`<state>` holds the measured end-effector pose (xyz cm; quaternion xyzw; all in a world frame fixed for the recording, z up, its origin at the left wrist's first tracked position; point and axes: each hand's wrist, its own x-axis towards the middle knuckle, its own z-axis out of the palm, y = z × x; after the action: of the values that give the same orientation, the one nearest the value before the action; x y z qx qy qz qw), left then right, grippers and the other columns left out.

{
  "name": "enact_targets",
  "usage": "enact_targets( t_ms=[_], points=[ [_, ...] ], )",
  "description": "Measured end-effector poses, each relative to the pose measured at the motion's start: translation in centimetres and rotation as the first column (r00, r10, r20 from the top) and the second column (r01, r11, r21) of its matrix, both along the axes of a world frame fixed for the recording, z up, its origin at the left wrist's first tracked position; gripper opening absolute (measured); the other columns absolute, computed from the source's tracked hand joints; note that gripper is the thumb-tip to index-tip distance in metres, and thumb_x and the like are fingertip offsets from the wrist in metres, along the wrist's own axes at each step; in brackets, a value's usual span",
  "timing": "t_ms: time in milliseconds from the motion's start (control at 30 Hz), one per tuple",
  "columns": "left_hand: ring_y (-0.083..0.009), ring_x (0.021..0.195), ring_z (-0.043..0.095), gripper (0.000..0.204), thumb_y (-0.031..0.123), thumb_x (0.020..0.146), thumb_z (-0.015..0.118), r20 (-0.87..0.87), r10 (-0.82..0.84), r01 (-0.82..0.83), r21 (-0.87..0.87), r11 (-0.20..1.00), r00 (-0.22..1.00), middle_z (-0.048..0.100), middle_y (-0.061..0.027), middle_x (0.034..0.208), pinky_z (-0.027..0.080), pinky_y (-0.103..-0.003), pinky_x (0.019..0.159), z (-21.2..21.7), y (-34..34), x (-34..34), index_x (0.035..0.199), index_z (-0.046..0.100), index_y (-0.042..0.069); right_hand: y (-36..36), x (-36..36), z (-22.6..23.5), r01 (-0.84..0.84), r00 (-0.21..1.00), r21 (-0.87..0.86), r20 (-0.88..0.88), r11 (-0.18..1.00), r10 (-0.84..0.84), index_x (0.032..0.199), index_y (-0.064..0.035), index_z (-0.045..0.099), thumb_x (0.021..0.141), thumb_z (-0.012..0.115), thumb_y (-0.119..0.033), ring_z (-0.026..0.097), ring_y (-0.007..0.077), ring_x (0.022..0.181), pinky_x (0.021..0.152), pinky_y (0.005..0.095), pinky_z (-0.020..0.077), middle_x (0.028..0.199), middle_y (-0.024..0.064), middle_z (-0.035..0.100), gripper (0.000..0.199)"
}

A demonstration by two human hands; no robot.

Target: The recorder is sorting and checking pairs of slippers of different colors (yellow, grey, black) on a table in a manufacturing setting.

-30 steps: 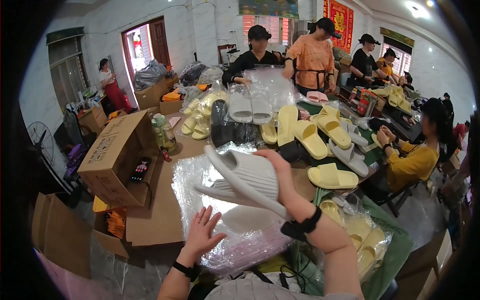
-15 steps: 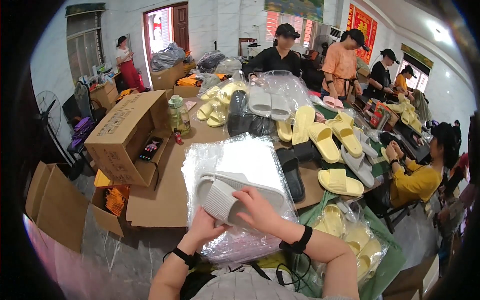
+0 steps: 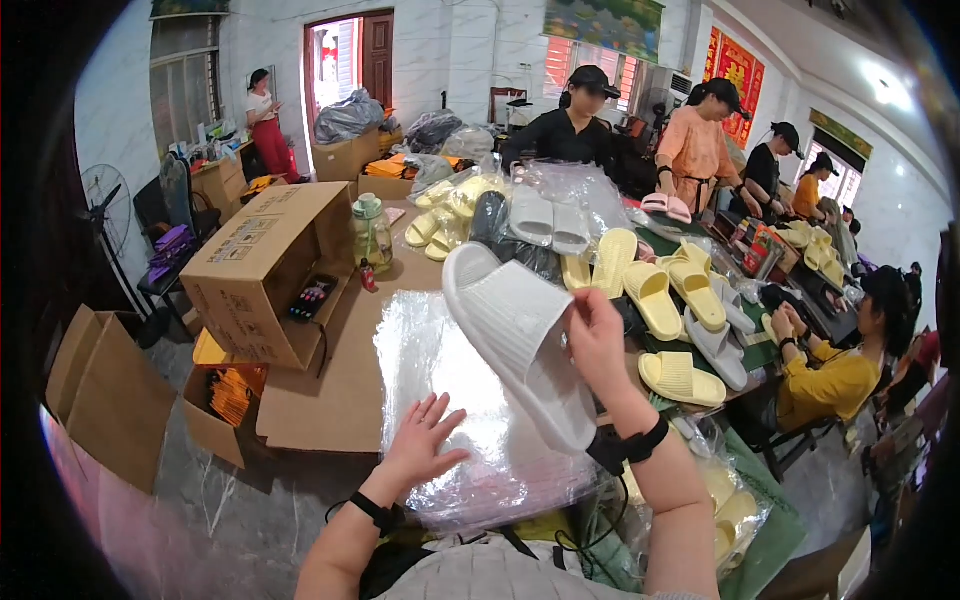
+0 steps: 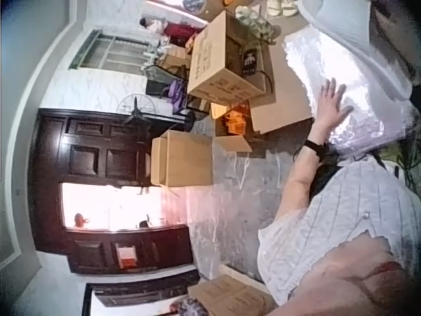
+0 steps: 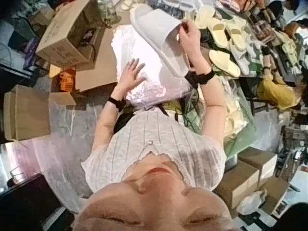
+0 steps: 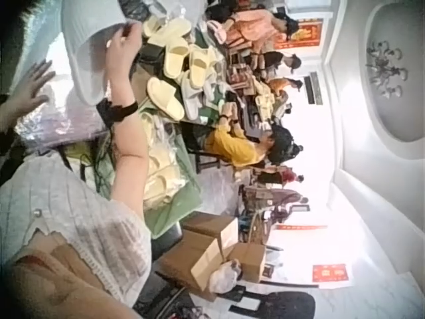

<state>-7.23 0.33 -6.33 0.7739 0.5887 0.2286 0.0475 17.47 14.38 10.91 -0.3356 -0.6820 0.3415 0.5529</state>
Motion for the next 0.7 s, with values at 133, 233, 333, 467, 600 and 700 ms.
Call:
enact_targets(
  t_ms=[133,233,333,467,600,700],
  points=[
    [-0.0389,0.148,0.027,0.071,0.058,0.087,0.062,-0.021,0.003,-0.003,-0.002,1.000,1.000,0.035,-0.0198,0.157,0.016,-0.049,0.122,-0.7,0.3,-0.5,0.145,0.051,0.018,0.0,-1.5,1.0,-0.006,1.000,0.007,0.006,1.000,0.006,0.099,0.0004,0.060,0.097,0.061,-0.008,0.054,0.0083,0.071,0.064,0.0254,0.0447,0.079,0.0030,0.062,0.009],
    [-0.0389,0.147,0.027,0.071,0.058,0.087,0.061,-0.009,0.003,-0.003,-0.003,1.000,1.000,0.034,-0.0200,0.157,0.016,-0.049,0.122,-0.8,0.5,-0.6,0.144,0.052,0.018,0.5,-3.5,-1.4,-0.055,0.998,0.010,0.043,0.998,0.054,0.098,0.0000,0.059,0.097,0.063,-0.011,0.053,0.0081,0.068,0.061,0.0264,0.0448,0.076,0.0025,0.060,0.012],
    [-0.0386,0.147,0.027,0.071,0.058,0.087,0.061,-0.033,0.004,-0.004,-0.004,1.000,0.999,0.035,-0.0200,0.157,0.016,-0.049,0.122,-0.8,0.6,-0.5,0.142,0.054,0.015,0.1,-6.0,-4.4,-0.112,0.993,-0.176,0.012,0.978,0.116,0.101,0.0008,0.057,0.096,0.060,-0.011,0.055,0.0099,0.055,0.048,0.0281,0.0444,0.072,0.0041,0.059,0.013],
    [-0.0400,0.145,0.031,0.069,0.057,0.086,0.061,0.000,-0.027,0.027,-0.033,0.999,1.000,0.043,-0.0211,0.151,0.015,-0.050,0.122,-0.6,0.6,-0.5,0.135,0.059,0.008,1.1,-8.9,-9.4,-0.106,0.985,-0.300,0.102,0.948,0.143,0.104,0.0002,0.057,0.095,0.059,-0.009,0.063,0.0188,0.060,0.054,0.0337,0.0501,0.077,0.0113,0.064,0.013],
    [-0.0396,0.143,0.033,0.066,0.056,0.086,0.062,0.046,-0.056,0.055,0.023,0.998,0.997,0.047,-0.0207,0.147,0.013,-0.050,0.123,-0.2,0.6,-0.2,0.132,0.063,0.008,2.2,-10.7,-12.7,0.032,0.992,-0.105,0.124,0.994,-0.019,0.105,0.0001,0.057,0.091,0.061,-0.009,0.065,0.0375,0.087,0.078,0.0423,0.0517,0.090,0.0202,0.066,0.017],
    [-0.0386,0.141,0.035,0.063,0.055,0.085,0.063,0.023,-0.061,0.061,0.036,0.998,0.998,0.053,-0.0190,0.142,0.015,-0.051,0.121,0.1,0.6,-0.1,0.128,0.064,0.008,2.0,-11.2,-12.6,-0.006,0.989,-0.082,0.144,0.997,0.018,0.100,-0.0003,0.059,0.088,0.061,-0.009,0.064,0.0374,0.085,0.076,0.0423,0.0512,0.089,0.0207,0.065,0.015]
  ],
)
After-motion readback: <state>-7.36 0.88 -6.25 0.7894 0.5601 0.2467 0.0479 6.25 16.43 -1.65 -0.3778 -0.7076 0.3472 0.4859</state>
